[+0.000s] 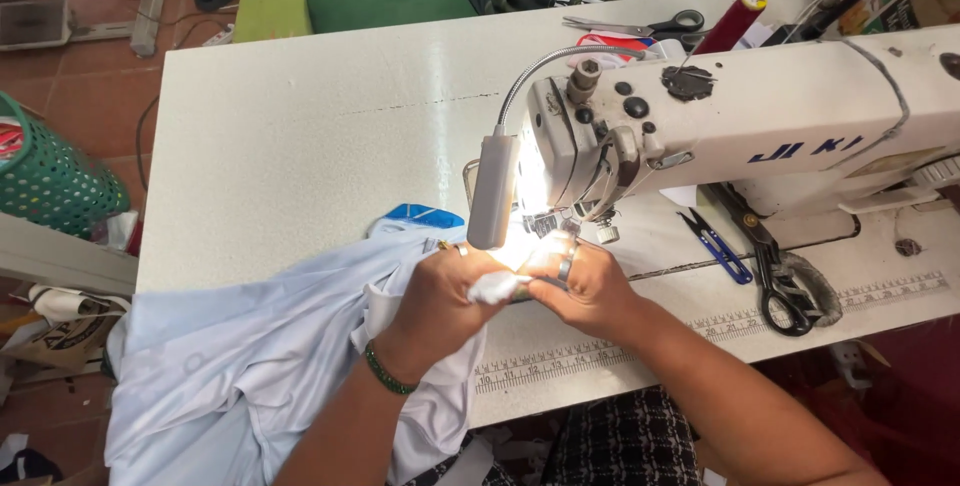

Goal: A person uses scissors to trim excess fabric and threads from a white and blue garment on a sewing machine table.

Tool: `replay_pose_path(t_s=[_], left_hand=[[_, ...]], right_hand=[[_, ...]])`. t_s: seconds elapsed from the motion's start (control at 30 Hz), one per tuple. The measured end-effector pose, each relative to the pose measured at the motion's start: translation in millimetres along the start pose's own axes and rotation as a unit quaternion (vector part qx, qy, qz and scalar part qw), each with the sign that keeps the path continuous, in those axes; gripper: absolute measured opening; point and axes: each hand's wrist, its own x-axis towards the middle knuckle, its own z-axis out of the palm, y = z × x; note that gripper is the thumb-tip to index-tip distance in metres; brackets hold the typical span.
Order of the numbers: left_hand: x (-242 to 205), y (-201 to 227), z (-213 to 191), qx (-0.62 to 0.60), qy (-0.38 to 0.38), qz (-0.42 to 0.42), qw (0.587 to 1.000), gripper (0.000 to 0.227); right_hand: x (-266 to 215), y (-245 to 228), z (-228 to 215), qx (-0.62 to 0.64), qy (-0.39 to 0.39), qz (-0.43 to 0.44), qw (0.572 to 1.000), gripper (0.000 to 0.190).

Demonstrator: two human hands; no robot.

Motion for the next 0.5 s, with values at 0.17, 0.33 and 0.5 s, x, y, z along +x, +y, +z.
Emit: replay_pose_path(t_s=[0.17,0.33,0.5], left_hand=[[-16,-11,18,0.042,-0.065,0.108,0.991,0.013],[-17,-13,22,0.019,-0.16,0.173,0.972,0.029],[-12,-13,18,-0.008,-0.162,0.155,0.975,0.008]], right_hand=[[-17,62,2,-0.086,-0.09,-0.164,0.979,0.02],[-17,73,9,-0.048,-0.07,-0.207,0.975,0.02],[-10,58,2,-0.054,-0.103,-0.217,0.969,0.015]])
